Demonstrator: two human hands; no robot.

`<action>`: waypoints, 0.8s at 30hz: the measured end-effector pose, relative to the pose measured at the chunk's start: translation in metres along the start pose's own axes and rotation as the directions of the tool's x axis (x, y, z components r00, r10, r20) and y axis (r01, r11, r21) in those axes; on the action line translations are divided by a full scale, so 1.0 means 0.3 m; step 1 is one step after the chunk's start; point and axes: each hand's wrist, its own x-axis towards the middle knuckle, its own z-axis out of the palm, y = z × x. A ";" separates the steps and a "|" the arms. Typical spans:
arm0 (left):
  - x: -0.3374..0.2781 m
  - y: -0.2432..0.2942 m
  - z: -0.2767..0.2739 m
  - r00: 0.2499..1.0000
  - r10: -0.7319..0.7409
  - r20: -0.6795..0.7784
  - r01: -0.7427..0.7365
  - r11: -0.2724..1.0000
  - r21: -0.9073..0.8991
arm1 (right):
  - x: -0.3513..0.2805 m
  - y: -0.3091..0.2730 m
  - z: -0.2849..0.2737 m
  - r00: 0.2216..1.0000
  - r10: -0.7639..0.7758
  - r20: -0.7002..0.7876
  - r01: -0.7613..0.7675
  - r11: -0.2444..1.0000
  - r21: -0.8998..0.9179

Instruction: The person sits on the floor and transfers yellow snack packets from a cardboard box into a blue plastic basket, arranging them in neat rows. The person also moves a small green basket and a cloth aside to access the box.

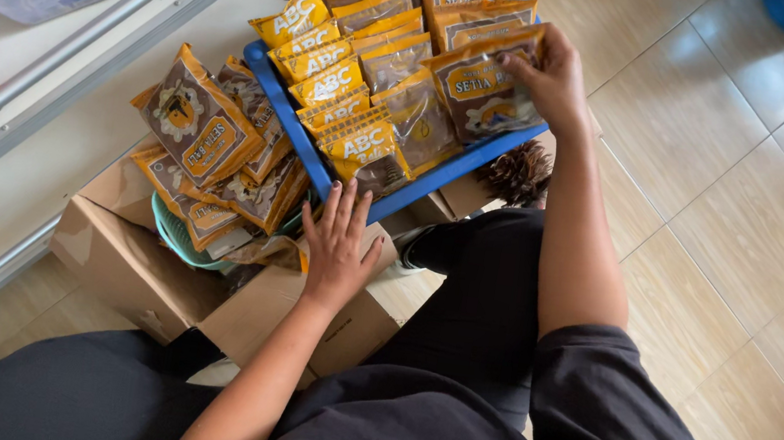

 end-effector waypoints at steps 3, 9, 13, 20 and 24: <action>-0.001 -0.003 0.013 1.000 -0.007 0.015 0.007 0.999 0.047 | -0.001 -0.014 0.025 0.996 -0.040 -0.077 0.011 0.937 -0.350; -0.002 0.004 0.026 0.999 -0.007 -0.038 0.009 0.998 0.063 | -0.085 -0.119 -0.005 0.980 0.109 -0.168 -0.200 0.614 -0.764; -0.002 0.004 0.025 1.000 -0.016 -0.025 0.018 0.998 0.059 | -0.147 -0.143 0.016 0.934 0.358 -0.001 -0.212 0.551 -0.807; 0.005 0.009 0.032 0.999 -0.040 -0.001 0.040 0.995 0.090 | -0.110 -0.026 0.084 0.880 0.447 0.161 0.001 0.337 -0.942; -0.004 0.004 0.036 0.998 -0.056 0.031 0.053 0.995 0.084 | -0.085 0.051 0.102 0.886 0.426 0.181 0.062 0.279 -0.958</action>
